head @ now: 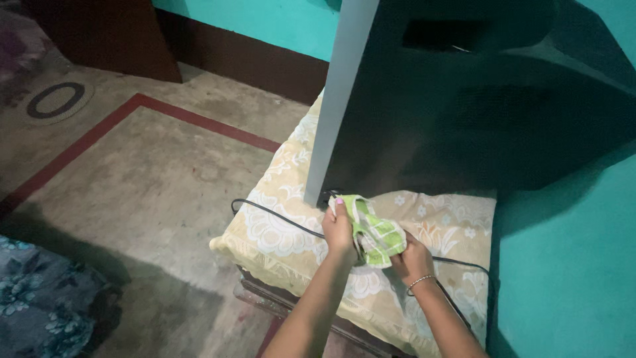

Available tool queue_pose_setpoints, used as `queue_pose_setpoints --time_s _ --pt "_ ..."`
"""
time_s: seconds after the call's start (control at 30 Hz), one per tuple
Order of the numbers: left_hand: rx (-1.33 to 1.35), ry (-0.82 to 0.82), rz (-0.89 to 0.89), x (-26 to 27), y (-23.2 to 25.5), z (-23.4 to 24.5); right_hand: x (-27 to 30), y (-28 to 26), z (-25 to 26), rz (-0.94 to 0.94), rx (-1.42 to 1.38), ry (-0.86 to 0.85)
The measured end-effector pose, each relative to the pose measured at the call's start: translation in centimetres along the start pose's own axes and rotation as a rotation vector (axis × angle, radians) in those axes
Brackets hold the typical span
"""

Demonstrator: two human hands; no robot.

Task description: The person wipes the back, side, and front screen of a television using a green cloth, then wraps the power cord around the back of the device.

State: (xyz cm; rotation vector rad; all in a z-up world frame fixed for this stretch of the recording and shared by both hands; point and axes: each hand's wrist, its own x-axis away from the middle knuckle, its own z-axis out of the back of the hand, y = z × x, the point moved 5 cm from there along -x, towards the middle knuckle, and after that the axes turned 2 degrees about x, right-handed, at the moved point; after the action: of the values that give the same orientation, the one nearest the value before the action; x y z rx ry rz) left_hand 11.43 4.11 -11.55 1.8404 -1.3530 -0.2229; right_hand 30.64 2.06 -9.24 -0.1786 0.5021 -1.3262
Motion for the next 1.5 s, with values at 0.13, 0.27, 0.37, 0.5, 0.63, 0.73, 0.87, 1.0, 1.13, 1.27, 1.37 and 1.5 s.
queue_pose_setpoints --time_s 0.13,0.27,0.37,0.5,0.63,0.73,0.87,1.0,1.13,1.27,1.37,1.5 --pt "-0.006 -0.005 -0.028 1.0 -0.5 -0.2 0.7 0.3 0.5 0.167 -0.042 0.047" --pt "0.028 0.0 -0.033 1.9 -0.8 -0.6 1.3 1.3 0.8 0.143 -0.047 0.032" --pt "-0.026 -0.001 -0.088 2.6 -1.3 -0.5 1.8 2.2 0.7 0.149 -0.062 0.035" --pt "-0.06 -0.006 -0.127 3.6 -1.8 -0.8 2.4 3.5 0.4 0.238 0.005 0.064" --pt "-0.044 0.014 -0.084 4.6 -2.5 -1.2 2.8 5.7 -0.5 0.106 0.069 0.004" --pt "-0.06 0.02 -0.07 5.0 -3.4 -1.1 3.2 6.4 -0.5 0.247 0.123 0.005" --pt "-0.024 -0.011 -0.113 5.8 -4.0 -1.3 3.7 7.0 -0.2 0.221 0.182 -0.04" --pt "-0.003 -0.017 -0.09 6.5 -4.6 -1.6 4.3 7.2 0.5 0.218 0.251 -0.077" --pt "0.034 -0.053 -0.061 7.2 -6.0 -1.9 5.0 7.9 1.8 0.257 0.229 -0.03" --pt "0.01 -0.031 0.026 8.3 -7.8 -2.4 5.7 9.3 3.4 0.096 0.176 -0.005" --pt "0.076 -0.036 0.095 9.7 -8.4 -3.4 6.1 9.7 4.7 0.115 0.189 0.009" --pt "0.103 -0.049 0.192 10.2 -7.7 -5.5 6.6 9.5 7.4 0.224 0.204 0.171"
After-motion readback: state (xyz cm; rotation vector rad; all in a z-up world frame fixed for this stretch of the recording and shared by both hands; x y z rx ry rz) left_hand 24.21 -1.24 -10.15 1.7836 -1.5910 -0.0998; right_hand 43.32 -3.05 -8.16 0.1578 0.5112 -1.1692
